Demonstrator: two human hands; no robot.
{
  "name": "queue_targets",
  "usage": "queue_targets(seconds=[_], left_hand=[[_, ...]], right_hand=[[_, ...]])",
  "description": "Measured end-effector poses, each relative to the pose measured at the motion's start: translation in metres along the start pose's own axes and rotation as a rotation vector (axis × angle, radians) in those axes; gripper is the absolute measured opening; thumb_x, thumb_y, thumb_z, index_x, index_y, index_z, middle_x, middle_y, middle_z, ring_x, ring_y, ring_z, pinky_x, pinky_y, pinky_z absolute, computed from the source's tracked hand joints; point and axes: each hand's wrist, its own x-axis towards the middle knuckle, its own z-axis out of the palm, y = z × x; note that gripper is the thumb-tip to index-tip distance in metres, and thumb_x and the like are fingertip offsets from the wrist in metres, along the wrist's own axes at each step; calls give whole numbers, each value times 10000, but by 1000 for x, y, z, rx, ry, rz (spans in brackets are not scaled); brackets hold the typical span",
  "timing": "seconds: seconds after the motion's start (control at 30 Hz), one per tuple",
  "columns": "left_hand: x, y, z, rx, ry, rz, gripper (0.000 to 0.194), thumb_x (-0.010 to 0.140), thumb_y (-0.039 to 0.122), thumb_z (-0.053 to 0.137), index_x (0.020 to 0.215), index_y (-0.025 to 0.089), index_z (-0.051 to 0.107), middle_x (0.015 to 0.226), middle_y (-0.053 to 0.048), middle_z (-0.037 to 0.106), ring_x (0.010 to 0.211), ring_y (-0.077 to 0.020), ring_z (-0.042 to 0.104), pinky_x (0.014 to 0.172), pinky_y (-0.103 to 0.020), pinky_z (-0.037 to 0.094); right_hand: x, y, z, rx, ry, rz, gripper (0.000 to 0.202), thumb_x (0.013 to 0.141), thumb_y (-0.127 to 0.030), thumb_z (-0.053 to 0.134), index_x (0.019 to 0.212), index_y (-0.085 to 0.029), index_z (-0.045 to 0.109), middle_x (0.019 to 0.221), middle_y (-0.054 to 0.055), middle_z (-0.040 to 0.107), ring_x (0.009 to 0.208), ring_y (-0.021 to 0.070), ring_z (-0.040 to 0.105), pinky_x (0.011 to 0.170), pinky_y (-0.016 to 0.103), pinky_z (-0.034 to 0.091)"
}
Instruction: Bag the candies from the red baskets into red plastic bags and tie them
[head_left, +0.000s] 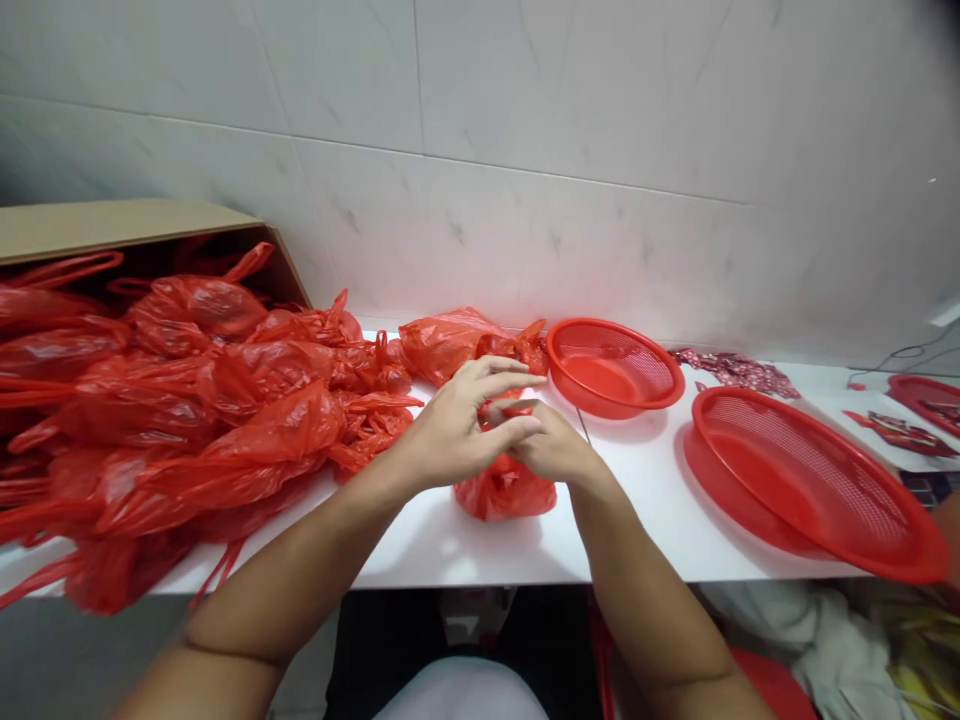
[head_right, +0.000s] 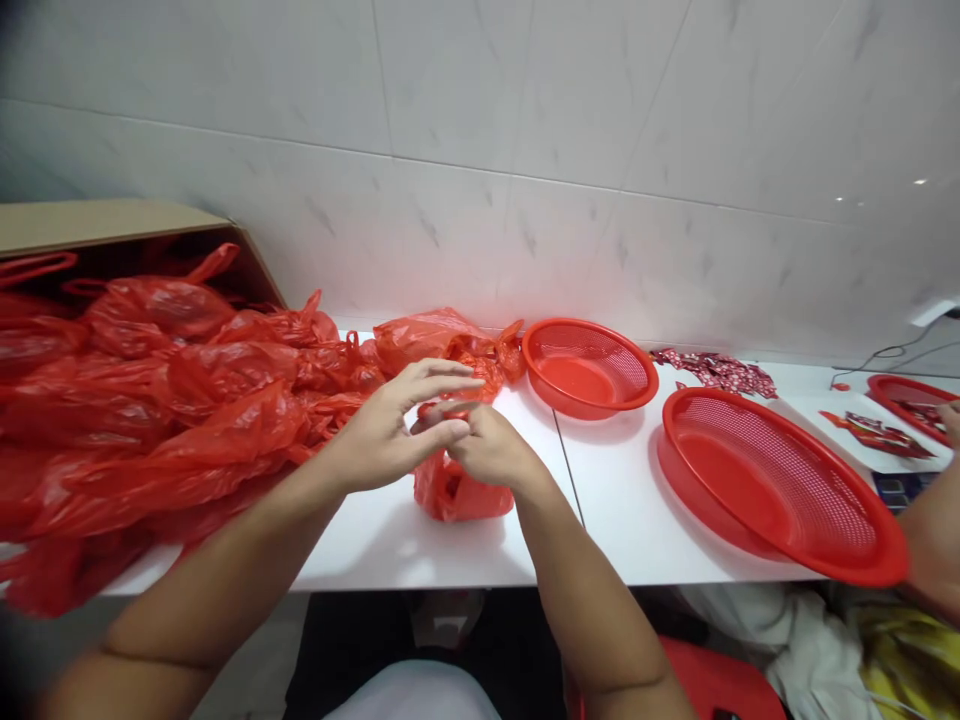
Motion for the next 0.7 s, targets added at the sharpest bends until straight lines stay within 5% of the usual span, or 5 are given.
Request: queue_targets(seconds=[0.1, 0.2, 0.33, 0.5, 0.7], left_hand=[[-12, -22, -10, 140, -40, -34, 219, 830, 193, 809, 1033, 269, 842, 1061, -77, 766, 1039, -287, 680, 992, -413, 521], [-30, -42, -14, 260, 35, -89, 37, 859, 259, 796, 835, 251, 824, 807, -53, 740, 773, -234, 646, 812, -353, 527], [-52, -53, -6, 295, 151, 9, 80, 793, 254, 862, 795, 246, 782, 836, -57, 707, 882, -254, 653, 951, -392, 513], [-55, -71, 5, 47, -66, -11, 886, 732, 265, 902, 1516, 271, 489, 1447, -138, 606, 1277, -297, 622, 1089, -461, 505], [-48, -88, -1, -159, -311, -308, 486, 870, 363, 792, 1293, 163, 662, 1028, -89, 759, 947, -242, 730, 884, -367, 568]], right_hand=[[-6, 6, -2, 163, 22, 155, 432, 999, -574, 539, 753, -218, 537, 482, -85, 416, 421, 84, 358, 442, 218, 305], [-12, 16, -2, 210, 11, 248, 551, 977, -721, 502, 834, -197, 593, 515, -32, 584, 432, 121, 535, 475, 239, 442], [-15, 26, -3, 354, 60, 250, 577, 954, -741, 535, 978, -178, 659, 595, -4, 670, 467, 149, 636, 512, 256, 525], [-25, 22, -15, 265, -112, 113, 441, 945, -556, 694, 805, -139, 726, 695, 38, 706, 465, 88, 565, 517, 224, 495], [-43, 35, -19, -270, 68, -215, 130, 901, -189, 750, 995, -237, 828, 977, 58, 749, 829, 161, 714, 725, 272, 583]])
